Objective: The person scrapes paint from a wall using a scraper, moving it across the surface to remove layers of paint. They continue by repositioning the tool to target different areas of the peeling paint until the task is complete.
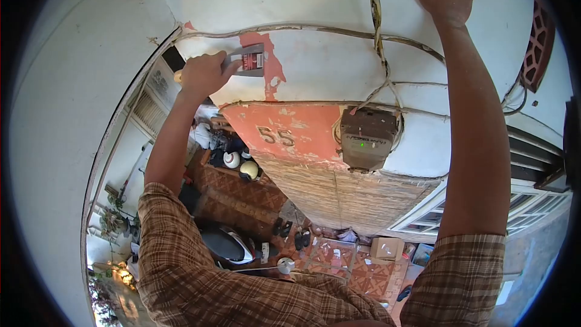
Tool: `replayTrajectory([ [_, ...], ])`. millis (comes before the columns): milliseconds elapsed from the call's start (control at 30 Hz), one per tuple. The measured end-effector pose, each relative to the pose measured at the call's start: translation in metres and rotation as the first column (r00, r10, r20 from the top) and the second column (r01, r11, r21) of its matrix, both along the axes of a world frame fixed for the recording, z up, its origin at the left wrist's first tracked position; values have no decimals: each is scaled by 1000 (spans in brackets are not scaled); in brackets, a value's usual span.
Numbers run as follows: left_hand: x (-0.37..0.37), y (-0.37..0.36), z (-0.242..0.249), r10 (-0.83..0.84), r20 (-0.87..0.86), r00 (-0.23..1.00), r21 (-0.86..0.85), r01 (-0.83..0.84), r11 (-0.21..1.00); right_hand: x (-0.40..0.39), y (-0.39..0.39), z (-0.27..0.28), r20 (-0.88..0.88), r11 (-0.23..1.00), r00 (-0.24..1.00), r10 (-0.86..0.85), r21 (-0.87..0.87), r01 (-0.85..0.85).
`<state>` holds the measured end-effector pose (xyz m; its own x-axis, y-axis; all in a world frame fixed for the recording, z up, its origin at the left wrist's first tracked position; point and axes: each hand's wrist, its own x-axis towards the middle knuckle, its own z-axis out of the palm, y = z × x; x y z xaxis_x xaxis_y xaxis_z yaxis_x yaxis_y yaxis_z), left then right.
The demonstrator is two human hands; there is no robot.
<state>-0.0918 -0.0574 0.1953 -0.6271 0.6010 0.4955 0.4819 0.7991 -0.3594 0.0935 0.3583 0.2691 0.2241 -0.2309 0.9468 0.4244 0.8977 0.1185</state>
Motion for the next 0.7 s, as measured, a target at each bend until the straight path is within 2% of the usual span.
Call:
replayTrajectory([
  [100, -1, 8, -6, -33, -77, 996, -16, 32, 999, -5, -3, -4, 7, 1000, 1000, -5, -15, 5],
  [267, 5, -3, 0, 0, -40, 999, -117, -4, 993, -1, -2, -2, 5, 1000, 1000, 10, 4, -10],
  [400, 1, 0, -9, 32, -61, 998, -103, -38, 994, -3, -2, -3, 0, 1000, 1000, 12, 23, -12],
  [500, 6, -4, -19, 30, 23, 999, -82, -28, 996, 1, -6, -2, 14, 999, 999, 40, 10, -40],
  [533, 6, -7, -19, 28, -22, 999, -116, -30, 993, 0, -6, -2, 13, 999, 999, 35, 8, -35],
  [633, -4, -6, -16, 48, 12, 999, -65, -48, 997, 1, -1, 1, -5, 1000, 1000, 0, 9, 0],
  [700, -3, 6, -23, -18, 5, 1000, -53, 18, 998, -2, -1, -3, -1, 1000, 1000, 7, 5, -7],
])
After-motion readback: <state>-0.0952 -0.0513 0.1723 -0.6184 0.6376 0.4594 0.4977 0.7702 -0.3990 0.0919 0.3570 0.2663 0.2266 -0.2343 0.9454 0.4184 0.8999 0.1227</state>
